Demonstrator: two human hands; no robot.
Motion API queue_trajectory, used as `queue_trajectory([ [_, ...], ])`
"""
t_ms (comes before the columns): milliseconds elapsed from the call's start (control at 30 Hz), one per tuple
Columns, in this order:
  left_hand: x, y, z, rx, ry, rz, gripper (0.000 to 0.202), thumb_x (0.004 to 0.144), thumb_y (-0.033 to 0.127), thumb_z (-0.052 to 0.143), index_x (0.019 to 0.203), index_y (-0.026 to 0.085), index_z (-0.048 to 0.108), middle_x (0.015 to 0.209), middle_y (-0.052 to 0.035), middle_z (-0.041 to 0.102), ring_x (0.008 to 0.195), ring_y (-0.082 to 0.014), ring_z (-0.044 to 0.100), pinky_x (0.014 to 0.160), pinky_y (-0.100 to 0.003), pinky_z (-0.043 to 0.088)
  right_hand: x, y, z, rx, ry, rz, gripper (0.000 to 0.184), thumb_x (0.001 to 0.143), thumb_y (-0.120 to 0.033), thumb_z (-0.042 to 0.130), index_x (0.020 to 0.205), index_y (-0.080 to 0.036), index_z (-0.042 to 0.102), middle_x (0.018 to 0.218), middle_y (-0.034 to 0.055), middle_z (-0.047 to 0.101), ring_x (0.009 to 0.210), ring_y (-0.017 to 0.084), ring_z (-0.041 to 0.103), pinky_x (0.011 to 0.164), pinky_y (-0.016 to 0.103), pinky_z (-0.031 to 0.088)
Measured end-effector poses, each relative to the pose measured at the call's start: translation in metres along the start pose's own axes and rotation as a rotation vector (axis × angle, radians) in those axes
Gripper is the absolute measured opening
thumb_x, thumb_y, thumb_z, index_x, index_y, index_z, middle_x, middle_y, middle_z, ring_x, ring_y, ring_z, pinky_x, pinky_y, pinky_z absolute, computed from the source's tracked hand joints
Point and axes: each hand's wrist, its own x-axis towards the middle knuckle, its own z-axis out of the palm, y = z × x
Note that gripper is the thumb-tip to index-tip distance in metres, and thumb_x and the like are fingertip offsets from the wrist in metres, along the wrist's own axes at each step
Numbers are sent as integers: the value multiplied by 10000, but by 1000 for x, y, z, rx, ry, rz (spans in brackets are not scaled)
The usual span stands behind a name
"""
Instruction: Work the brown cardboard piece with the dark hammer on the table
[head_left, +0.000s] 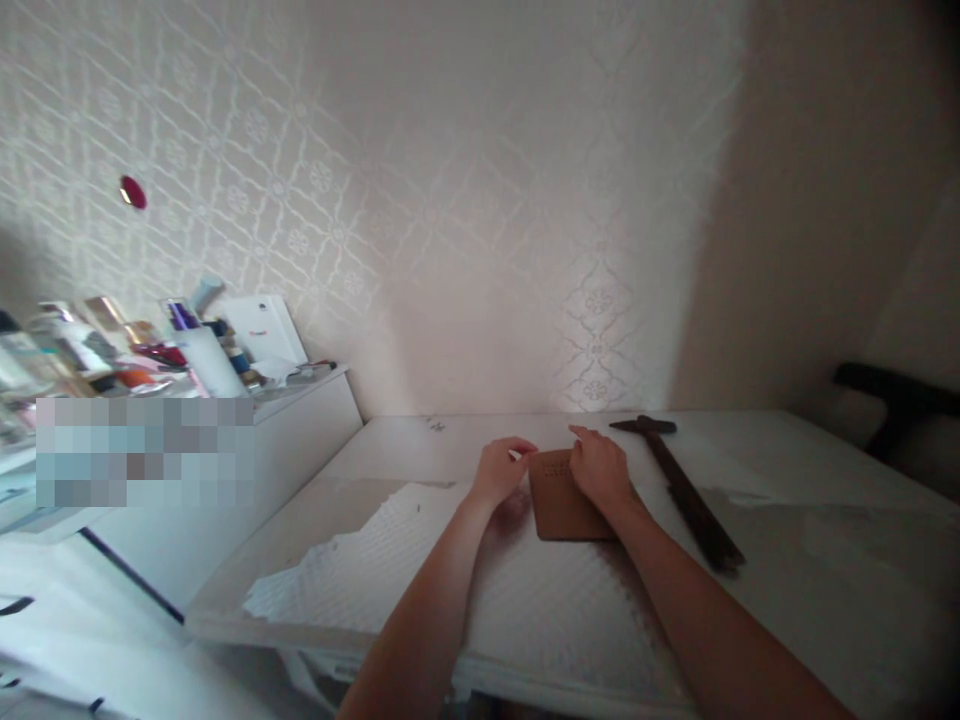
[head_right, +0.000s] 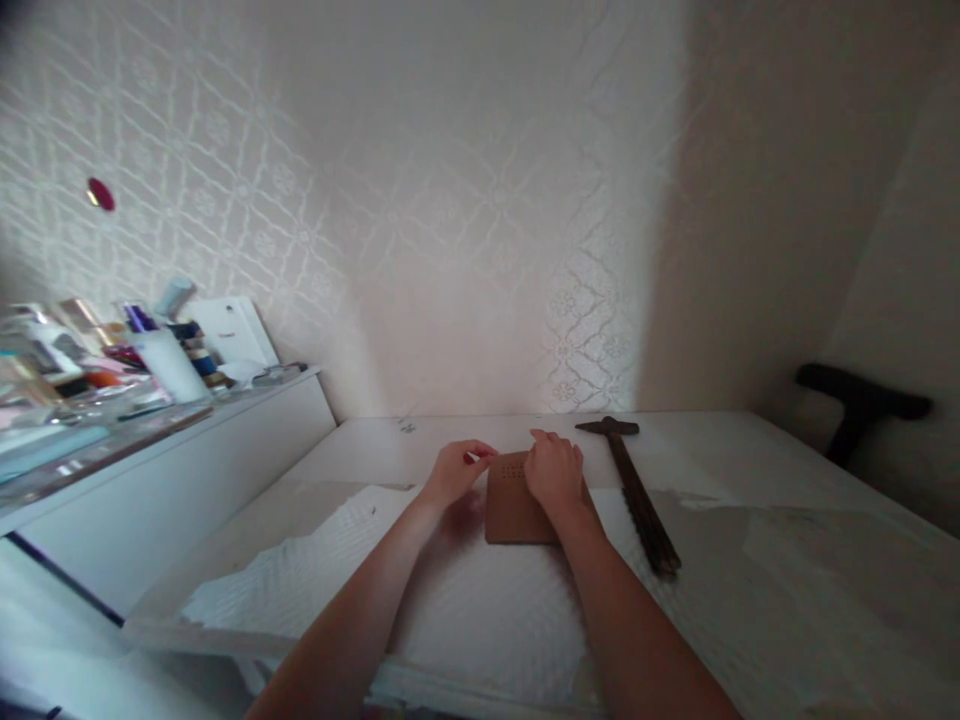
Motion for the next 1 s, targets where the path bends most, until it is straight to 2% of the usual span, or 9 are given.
queue_trajectory([
  [100, 0, 1, 0, 22, -76, 34, 177, 771, 116, 574, 854, 192, 711, 856, 0, 707, 736, -121, 621, 729, -222, 479, -4, 0, -9, -42, -56, -9, 414, 877, -166, 312, 1219, -171, 546, 1185, 110, 592, 1053, 251, 542, 925, 387, 355],
  [200, -2, 4, -1, 53, -94, 40, 213, 764, 94, 566, 877, 196, 714, 862, 2, 708, 716, -120, 616, 723, -218, 477, -7, 1, -19, -82, -139, -22, 417, 878, -183, 304, 1218, -166, 545, 1227, 127, 561, 1097, 277, 509, 928, 436, 353],
  [333, -3, 7, -1, 80, -104, 22, 227, 763, 69, 552, 870, 188, 713, 863, 2, 709, 697, -114, 612, 709, -211, 471, -10, 7, -29, -95, -288, -68, 431, 878, -317, 375, 1269, -187, 502, 1334, 139, 462, 1188, 317, 429, 950, 521, 319],
  [467, -3, 6, 1, 65, -77, 33, 191, 750, 70, 573, 846, 171, 704, 841, -2, 706, 710, -115, 613, 688, -203, 463, -11, 13, -28, -66, -498, -141, 667, 823, -559, 433, 1380, -198, 363, 1447, 149, 293, 1295, 360, 267, 966, 600, 267],
  [533, -3, 5, 3, 72, -52, 47, 172, 749, 80, 580, 835, 172, 698, 832, 0, 702, 708, -117, 610, 693, -208, 462, -12, 13, -25, -77, -559, -152, 759, 784, -608, 462, 1402, -189, 324, 1466, 150, 248, 1315, 369, 210, 972, 609, 257],
  [733, -4, -1, 7, 155, -16, 89, 153, 771, 123, 573, 839, 202, 686, 846, 11, 698, 734, -134, 611, 762, -239, 459, -12, 9, -17, -71, -528, -159, 777, 772, -621, 476, 1397, -184, 328, 1454, 146, 274, 1307, 374, 210, 982, 607, 241],
  [1000, -1, -2, 10, 251, -70, 79, 175, 802, 148, 539, 870, 229, 679, 887, 7, 696, 807, -156, 618, 782, -247, 456, -13, 6, -14, -73, -472, -167, 736, 785, -615, 474, 1367, -175, 379, 1429, 164, 314, 1300, 360, 233, 989, 559, 246],
])
